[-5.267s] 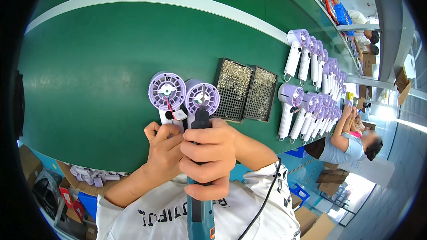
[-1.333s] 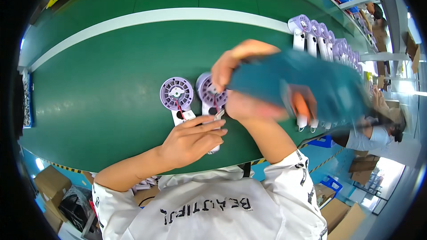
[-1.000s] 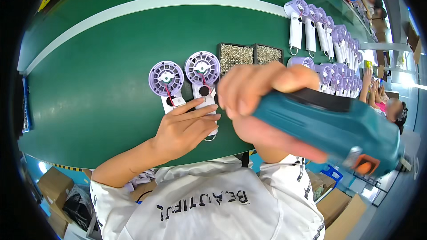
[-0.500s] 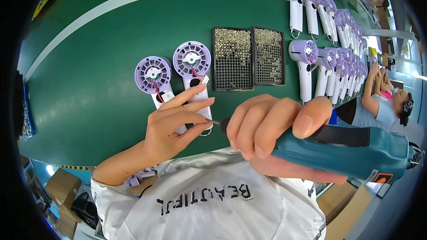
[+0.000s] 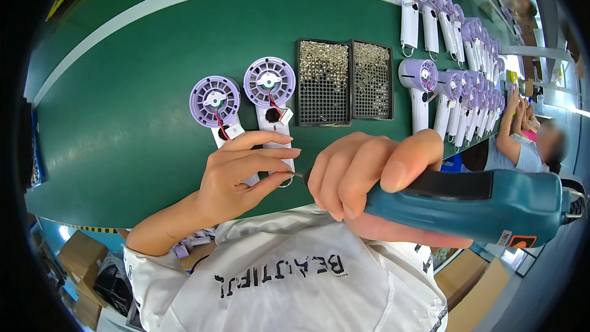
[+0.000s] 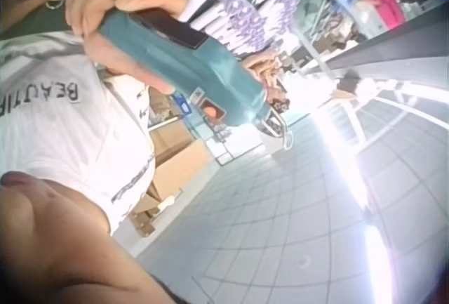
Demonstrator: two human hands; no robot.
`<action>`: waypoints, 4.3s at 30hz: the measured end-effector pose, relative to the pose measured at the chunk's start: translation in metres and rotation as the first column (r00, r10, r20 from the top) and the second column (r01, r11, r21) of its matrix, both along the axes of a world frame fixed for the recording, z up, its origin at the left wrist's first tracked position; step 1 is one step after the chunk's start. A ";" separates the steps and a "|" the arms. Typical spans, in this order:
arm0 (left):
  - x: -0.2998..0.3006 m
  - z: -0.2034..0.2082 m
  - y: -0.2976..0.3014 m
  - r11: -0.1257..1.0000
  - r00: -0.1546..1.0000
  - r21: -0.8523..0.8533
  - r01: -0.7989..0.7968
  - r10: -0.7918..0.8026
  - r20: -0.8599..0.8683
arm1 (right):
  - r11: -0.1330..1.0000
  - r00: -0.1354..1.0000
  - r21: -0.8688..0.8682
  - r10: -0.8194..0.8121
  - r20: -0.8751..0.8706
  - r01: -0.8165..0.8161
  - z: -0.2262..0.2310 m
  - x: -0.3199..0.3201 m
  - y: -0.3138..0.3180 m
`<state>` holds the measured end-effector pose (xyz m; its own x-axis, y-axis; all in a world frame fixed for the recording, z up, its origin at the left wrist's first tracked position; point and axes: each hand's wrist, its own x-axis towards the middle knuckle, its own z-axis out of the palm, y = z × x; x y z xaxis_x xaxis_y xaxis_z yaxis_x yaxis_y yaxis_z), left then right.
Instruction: Assembling portable hand fans by joining plastic housing components and securing them with an electric screwdriver.
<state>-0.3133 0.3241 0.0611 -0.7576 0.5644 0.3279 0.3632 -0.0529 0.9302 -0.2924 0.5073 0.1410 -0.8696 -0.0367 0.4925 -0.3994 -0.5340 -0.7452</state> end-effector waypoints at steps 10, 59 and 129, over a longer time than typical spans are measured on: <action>-0.004 0.007 -0.001 0.990 0.977 -0.056 -0.129 0.117 -0.180 | 1.000 0.998 0.012 -0.015 -0.068 0.015 0.003 -0.013 -0.004; 0.017 0.013 0.017 0.988 0.900 -0.139 -0.069 0.002 -0.437 | 0.873 0.901 -0.245 -0.374 0.219 0.422 -0.008 0.046 0.032; 0.017 -0.018 0.011 0.908 0.777 -0.339 -0.248 -0.022 -0.629 | 0.977 0.972 0.208 -0.013 0.237 -0.037 -0.034 -0.045 -0.036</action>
<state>-0.2958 0.3347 0.0433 -0.5391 0.6666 0.5148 0.8334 0.3339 0.4403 -0.3379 0.4718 0.1066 -0.9586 -0.1284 0.2540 -0.1938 -0.3594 -0.9129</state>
